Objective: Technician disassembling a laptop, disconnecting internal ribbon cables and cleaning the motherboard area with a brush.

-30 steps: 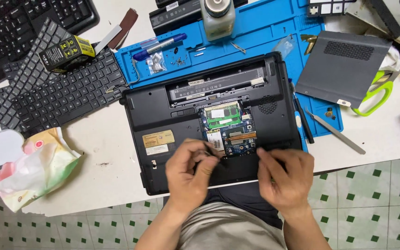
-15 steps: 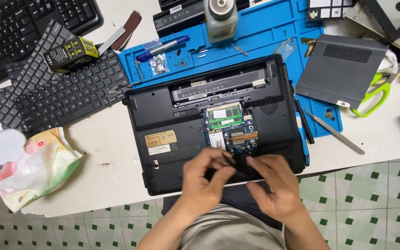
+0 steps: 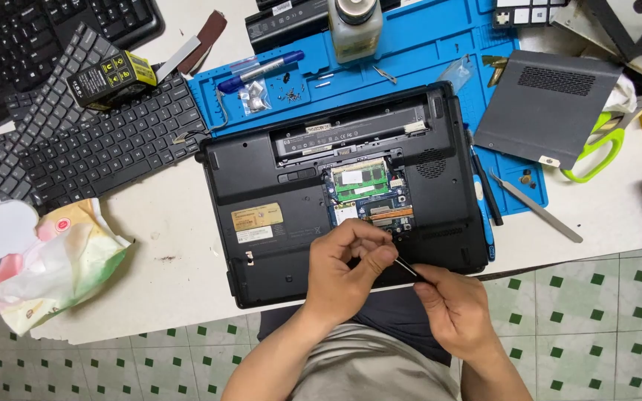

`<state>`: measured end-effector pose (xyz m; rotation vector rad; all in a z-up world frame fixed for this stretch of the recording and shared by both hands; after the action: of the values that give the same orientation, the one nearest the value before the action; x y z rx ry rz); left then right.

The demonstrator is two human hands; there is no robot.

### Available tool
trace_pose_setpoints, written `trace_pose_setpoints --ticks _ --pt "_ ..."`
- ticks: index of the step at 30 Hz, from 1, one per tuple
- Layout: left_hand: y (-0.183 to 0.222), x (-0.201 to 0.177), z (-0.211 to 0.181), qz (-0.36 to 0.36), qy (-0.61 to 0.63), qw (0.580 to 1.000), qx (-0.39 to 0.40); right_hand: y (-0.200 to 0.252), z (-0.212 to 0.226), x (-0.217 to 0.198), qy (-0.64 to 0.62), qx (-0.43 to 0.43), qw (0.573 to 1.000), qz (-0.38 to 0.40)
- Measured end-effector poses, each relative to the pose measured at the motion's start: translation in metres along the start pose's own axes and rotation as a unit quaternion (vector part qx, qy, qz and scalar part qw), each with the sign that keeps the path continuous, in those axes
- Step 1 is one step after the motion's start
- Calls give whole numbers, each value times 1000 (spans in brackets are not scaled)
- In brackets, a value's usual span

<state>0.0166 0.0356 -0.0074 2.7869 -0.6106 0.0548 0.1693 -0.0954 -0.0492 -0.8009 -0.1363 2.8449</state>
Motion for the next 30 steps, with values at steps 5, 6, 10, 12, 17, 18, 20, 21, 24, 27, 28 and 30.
trace_pose_setpoints --ticks 5,6,10,12,17,18,20,21,24,27,28,30 --pt "-2 -6 0 -6 44 999 25 0 2 -2 -1 -26 1000 -2" --pt "-2 -8 -2 -9 64 997 52 0 4 -2 -5 -44 999 0" --pt "-5 -19 -10 -13 63 997 47 11 -10 0 -15 10 1000 11" --pt "-6 -16 -12 84 -4 996 1 16 -17 0 -44 64 997 -1" --pt "-5 1 -5 75 -91 992 -41 18 -19 1 -49 92 995 -4" --pt "-5 2 -1 50 -90 994 -33 18 -20 2 -51 94 994 -4" --pt "-4 3 -3 52 -85 995 -26 20 -22 2 -57 90 994 -5" --pt "-4 4 -4 53 -82 995 -19 21 -24 2 -64 86 994 -5" --pt "-1 6 -7 72 -66 995 -21 12 -12 0 -99 92 990 32" --pt "1 13 -10 121 -68 989 44 2 -5 3 -182 82 976 84" --pt "2 14 -9 122 -69 989 44 -2 -1 0 -182 82 976 84" --pt "4 16 -9 149 -23 987 61 -7 5 1 -315 145 931 112"
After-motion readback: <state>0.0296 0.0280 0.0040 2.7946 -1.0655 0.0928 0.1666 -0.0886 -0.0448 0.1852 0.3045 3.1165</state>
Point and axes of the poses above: each hand's wrist, its own y-axis away from the middle knuckle, its own x-axis out of the palm, z = x × y, the point moved 4 cm from there along -y, towards the middle knuckle, and after that the axes turned 5 degrees about -x, right-handed, at the moved point
